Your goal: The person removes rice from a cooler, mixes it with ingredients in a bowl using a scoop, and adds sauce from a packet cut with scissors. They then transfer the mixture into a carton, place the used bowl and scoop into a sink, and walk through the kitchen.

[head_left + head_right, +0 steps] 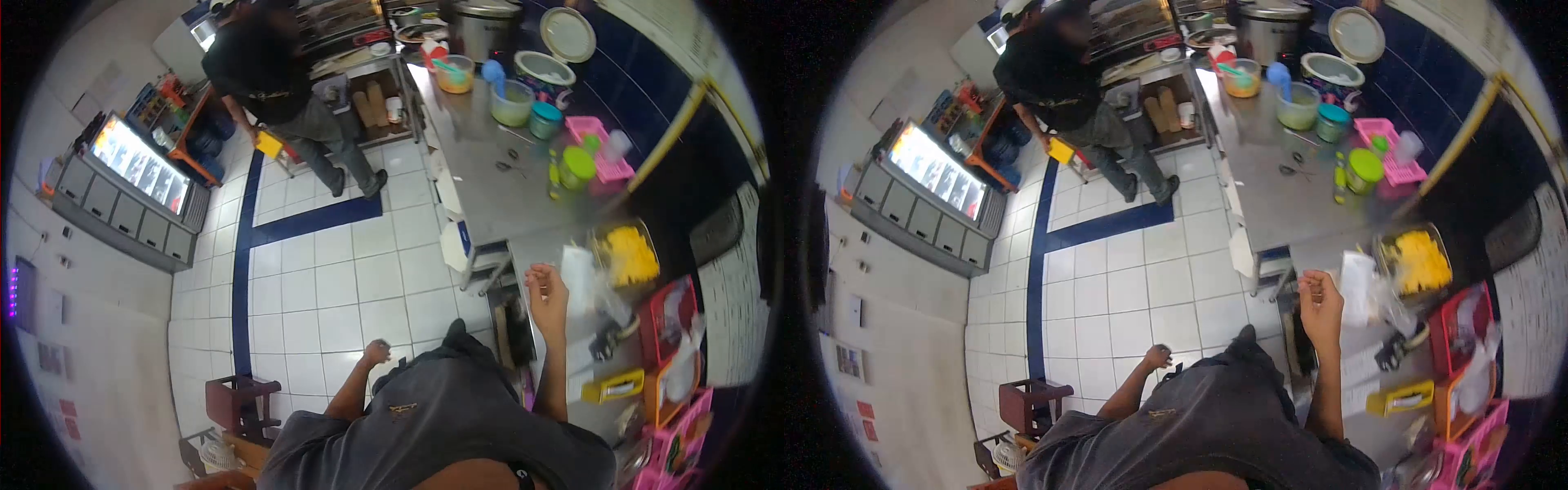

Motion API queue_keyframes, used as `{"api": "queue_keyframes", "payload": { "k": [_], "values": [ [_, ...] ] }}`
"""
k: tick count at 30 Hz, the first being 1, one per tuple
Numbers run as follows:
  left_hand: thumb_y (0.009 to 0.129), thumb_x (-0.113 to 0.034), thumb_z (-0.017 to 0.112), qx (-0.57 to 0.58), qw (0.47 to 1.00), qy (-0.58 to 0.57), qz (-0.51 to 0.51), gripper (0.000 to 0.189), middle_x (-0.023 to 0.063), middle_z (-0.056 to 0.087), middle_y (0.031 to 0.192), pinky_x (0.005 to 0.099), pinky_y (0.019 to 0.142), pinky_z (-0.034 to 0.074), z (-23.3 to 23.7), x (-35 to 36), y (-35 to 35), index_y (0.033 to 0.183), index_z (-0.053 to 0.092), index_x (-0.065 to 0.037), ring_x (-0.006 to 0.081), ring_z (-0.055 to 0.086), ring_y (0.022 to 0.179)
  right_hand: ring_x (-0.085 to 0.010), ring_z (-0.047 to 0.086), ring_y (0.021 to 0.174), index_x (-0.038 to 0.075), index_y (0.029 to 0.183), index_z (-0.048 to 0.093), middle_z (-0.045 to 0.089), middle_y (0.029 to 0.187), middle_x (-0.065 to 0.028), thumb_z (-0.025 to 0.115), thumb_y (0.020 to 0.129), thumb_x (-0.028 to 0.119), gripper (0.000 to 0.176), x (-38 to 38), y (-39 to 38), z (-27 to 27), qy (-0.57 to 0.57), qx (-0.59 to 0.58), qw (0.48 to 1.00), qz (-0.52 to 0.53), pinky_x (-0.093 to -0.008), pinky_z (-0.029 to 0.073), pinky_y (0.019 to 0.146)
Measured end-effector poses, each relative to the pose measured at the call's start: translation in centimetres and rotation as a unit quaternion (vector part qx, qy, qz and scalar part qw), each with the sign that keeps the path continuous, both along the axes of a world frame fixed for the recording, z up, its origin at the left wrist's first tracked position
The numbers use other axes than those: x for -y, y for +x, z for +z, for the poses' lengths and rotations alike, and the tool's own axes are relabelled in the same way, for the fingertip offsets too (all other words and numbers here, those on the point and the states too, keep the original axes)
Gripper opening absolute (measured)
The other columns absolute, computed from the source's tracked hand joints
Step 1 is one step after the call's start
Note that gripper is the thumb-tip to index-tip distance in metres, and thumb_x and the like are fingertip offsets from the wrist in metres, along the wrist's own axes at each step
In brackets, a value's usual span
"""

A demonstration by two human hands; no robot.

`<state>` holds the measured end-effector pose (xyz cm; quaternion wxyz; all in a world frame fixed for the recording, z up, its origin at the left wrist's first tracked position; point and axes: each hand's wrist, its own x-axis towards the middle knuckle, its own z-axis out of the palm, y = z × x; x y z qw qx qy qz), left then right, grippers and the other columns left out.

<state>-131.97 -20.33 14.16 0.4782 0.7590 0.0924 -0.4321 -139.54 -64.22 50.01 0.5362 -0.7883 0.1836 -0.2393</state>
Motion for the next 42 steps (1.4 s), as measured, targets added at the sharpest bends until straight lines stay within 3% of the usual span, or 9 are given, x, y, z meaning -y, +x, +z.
{"api": "queue_keyframes", "payload": {
  "k": [3, 8, 20, 25, 26, 30, 35, 39, 42],
  "values": [
    [0.073, -0.044, 0.067, 0.313, 0.797, 0.260, -0.446, 0.039, 0.0184, 0.069, 0.084, 0.0468, 0.070, 0.053, -3.7, -6.1, 2.7, 0.081, 0.069, -0.007, 0.0363, 0.067, 0.080, -0.0122, 0.064, 0.080, 0.000, 0.109, 0.059, 0.068, 0.092, -0.0074, 0.058, 0.093, 0.009, 0.018, 1.1, 9.8, -0.9, -0.001, 0.019, 0.999, 0.038, -0.0262, 0.051, 0.071],
    [0.066, -0.040, 0.072, 0.139, 0.942, 0.146, -0.269, 0.031, 0.0080, 0.069, 0.078, 0.0387, 0.061, 0.052, -2.4, -8.7, 4.3, 0.078, 0.070, -0.012, 0.0292, 0.066, 0.070, -0.0165, 0.065, 0.079, -0.001, 0.107, 0.060, 0.069, 0.091, -0.0103, 0.059, 0.091, 0.010, 0.018, 1.1, 25.2, 0.8, -0.032, 0.030, 0.994, 0.096, -0.0299, 0.051, 0.069],
    [0.073, -0.040, 0.070, 0.145, 0.837, 0.270, -0.453, 0.034, 0.0100, 0.072, 0.094, 0.0446, 0.071, 0.052, -4.2, -4.6, 44.5, 0.090, 0.073, -0.011, 0.0272, 0.068, 0.083, -0.0252, 0.067, 0.079, 0.000, 0.113, 0.058, 0.067, 0.092, -0.0150, 0.063, 0.088, 0.011, 0.028, 3.8, 52.4, -5.4, -0.103, -0.039, 0.994, -0.002, -0.0338, 0.053, 0.071],
    [0.067, -0.028, 0.069, 0.453, 0.756, 0.213, -0.421, 0.020, 0.0137, 0.067, 0.072, 0.0489, 0.068, 0.051, -2.7, 0.8, 66.7, 0.067, 0.067, -0.008, 0.0322, 0.066, 0.074, -0.0232, 0.066, 0.075, -0.001, 0.119, 0.054, 0.066, 0.090, -0.0157, 0.062, 0.091, 0.020, 0.036, 9.3, 59.1, -8.1, -0.160, -0.083, 0.979, -0.091, -0.0345, 0.053, 0.070],
    [0.076, -0.026, 0.066, 0.327, 0.903, 0.142, -0.239, 0.022, 0.0116, 0.068, 0.072, 0.0430, 0.067, 0.053, 0.0, 3.6, 69.9, 0.074, 0.066, -0.005, 0.0280, 0.068, 0.071, -0.0220, 0.065, 0.074, -0.001, 0.123, 0.052, 0.065, 0.089, -0.0155, 0.061, 0.093, 0.024, 0.040, 11.0, 60.5, -8.9, -0.150, -0.099, 0.977, -0.116, -0.0343, 0.053, 0.070],
    [0.085, -0.021, 0.056, 0.279, 0.956, 0.044, -0.077, 0.022, 0.0186, 0.068, 0.082, 0.0415, 0.072, 0.053, 15.0, 17.1, 76.8, 0.089, 0.066, -0.002, 0.0328, 0.068, 0.079, -0.0176, 0.059, 0.060, -0.004, 0.125, 0.046, 0.061, 0.085, -0.0134, 0.059, 0.095, 0.035, 0.051, 18.2, 67.1, -12.5, 0.022, -0.098, 0.982, -0.158, -0.0290, 0.049, 0.051],
    [0.089, -0.013, 0.056, 0.463, 0.858, -0.120, -0.186, 0.022, 0.0199, 0.066, 0.094, 0.0414, 0.076, 0.053, 22.6, 32.3, 81.4, 0.106, 0.059, 0.000, 0.0343, 0.066, 0.086, -0.0134, 0.058, 0.054, -0.003, 0.142, 0.030, 0.061, 0.076, -0.0107, 0.054, 0.097, 0.038, 0.066, 23.1, 74.7, -12.4, 0.208, -0.123, 0.949, -0.200, -0.0260, 0.043, 0.039],
    [0.082, -0.005, 0.060, 0.602, 0.726, -0.132, -0.306, 0.036, 0.0218, 0.057, 0.116, 0.0448, 0.090, 0.048, 31.2, 42.7, 84.4, 0.117, 0.053, 0.000, 0.0386, 0.057, 0.107, -0.0361, 0.066, 0.083, -0.006, 0.131, 0.047, 0.066, 0.098, -0.0235, 0.059, 0.091, 0.034, 0.057, 28.6, 78.8, -25.4, -0.100, -0.189, 0.954, -0.209, -0.0429, 0.053, 0.071],
    [0.077, -0.005, 0.059, 0.709, 0.583, -0.227, -0.325, 0.031, 0.0231, 0.056, 0.100, 0.0497, 0.086, 0.045, 33.7, 50.7, 86.7, 0.107, 0.054, 0.004, 0.0430, 0.054, 0.095, -0.0448, 0.061, 0.097, -0.004, 0.112, 0.058, 0.062, 0.105, -0.0302, 0.055, 0.087, 0.019, 0.034, 21.0, 79.6, -12.0, -0.018, -0.163, 0.949, -0.269, -0.0492, 0.049, 0.083]
  ]
}}
